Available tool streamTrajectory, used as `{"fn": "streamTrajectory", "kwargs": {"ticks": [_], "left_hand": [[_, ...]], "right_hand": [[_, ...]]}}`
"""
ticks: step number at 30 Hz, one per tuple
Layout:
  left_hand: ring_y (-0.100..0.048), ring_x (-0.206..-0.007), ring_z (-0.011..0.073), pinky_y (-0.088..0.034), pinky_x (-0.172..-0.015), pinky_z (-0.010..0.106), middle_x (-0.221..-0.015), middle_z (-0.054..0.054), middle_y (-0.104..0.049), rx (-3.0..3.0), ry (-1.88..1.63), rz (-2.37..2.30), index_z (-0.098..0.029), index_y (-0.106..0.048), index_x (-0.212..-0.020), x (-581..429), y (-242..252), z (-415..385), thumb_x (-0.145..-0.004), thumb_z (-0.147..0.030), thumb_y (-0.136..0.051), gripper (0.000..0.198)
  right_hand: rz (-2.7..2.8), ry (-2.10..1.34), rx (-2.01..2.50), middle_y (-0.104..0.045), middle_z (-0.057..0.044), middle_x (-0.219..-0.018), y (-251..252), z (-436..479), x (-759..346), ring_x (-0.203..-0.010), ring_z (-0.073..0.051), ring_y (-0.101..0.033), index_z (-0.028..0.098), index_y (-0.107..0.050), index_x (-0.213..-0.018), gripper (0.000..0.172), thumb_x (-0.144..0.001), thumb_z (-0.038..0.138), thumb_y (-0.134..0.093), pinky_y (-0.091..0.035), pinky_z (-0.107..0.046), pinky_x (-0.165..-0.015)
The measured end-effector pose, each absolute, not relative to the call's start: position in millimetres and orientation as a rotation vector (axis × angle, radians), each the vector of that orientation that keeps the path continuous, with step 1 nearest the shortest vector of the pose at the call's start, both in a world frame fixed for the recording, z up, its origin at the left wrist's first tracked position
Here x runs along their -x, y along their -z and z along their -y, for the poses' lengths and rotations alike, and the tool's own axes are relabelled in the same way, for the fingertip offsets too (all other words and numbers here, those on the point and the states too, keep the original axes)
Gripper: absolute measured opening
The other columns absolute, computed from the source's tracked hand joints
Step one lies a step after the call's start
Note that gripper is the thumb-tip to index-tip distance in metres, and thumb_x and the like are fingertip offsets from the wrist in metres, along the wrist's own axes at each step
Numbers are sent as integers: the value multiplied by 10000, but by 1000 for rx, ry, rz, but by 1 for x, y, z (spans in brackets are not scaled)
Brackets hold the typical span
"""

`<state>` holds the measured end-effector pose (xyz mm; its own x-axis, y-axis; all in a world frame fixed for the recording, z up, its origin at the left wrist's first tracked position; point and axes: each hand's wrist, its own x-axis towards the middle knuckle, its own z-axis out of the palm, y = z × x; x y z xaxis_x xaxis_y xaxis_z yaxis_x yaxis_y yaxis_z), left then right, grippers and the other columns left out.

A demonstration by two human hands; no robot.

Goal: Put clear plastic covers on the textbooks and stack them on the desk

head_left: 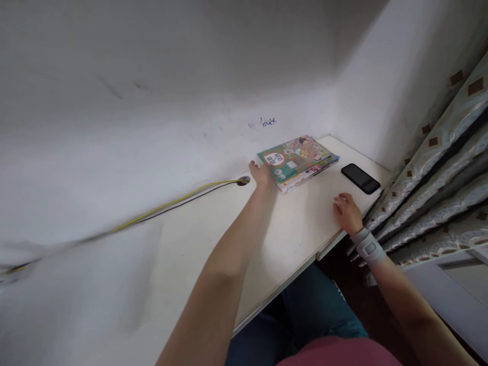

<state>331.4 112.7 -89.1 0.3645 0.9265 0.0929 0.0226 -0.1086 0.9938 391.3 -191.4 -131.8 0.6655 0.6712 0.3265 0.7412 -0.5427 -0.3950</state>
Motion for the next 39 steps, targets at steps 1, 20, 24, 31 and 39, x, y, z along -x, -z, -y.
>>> {"fn": "streamTrajectory", "kwargs": {"ticks": [1, 20, 24, 31, 39], "left_hand": [[-488, -1231, 254, -420, -1001, 424, -1377, 163, -459, -1469, -1004, -943, -149, -387, -1339, -321, 92, -110, -841, -195, -489, 510], [-645, -978, 246, -542, -811, 380, -1098, 35, -676, -2097, -790, -1340, -287, -618, -1026, 48, 110, 0, -808, -467, -493, 309], [-620, -1021, 263, -485, -932, 429, -1047, 69, -684, -2335, -827, -1373, -260, -653, -946, 61, 109, 7, -836, -382, -453, 258], [-309, -1363, 406, -315, -1051, 559, -1444, 252, -396, -2440, -414, -1944, -92, -512, -1266, 62, 90, -25, -868, -275, -473, 439], [-567, -1120, 315, -463, -900, 385, -1217, 214, -589, -2368, -89, -1889, -116, -615, -1072, 70, 94, -34, -893, -418, -441, 392]], "right_hand": [[1000, 162, 2467, -493, -155, -1324, 128, 193, -401, -940, -217, -633, 165, -592, -1138, 302, -907, 260, -422, -508, -352, -808], [1050, 211, 2604, -543, -132, -1206, 120, 187, -417, -808, -195, -602, 169, -588, -1073, 275, -909, 300, -412, -450, -319, -670], [1559, 50, 2393, -642, -93, -1009, 123, 159, -365, -848, -197, -610, 173, -622, -1027, 256, -920, 272, -411, -459, -310, -754], [2263, -91, 1997, -382, -184, -1483, 122, 65, -247, -1357, -322, -350, 144, -456, -1363, 514, -932, 423, -441, -304, -516, -1062], [2197, -86, 2049, -342, -151, -1517, 126, 19, -192, -1400, -311, -280, 197, -436, -1394, 518, -955, 461, -354, -229, -606, -1081]]}}
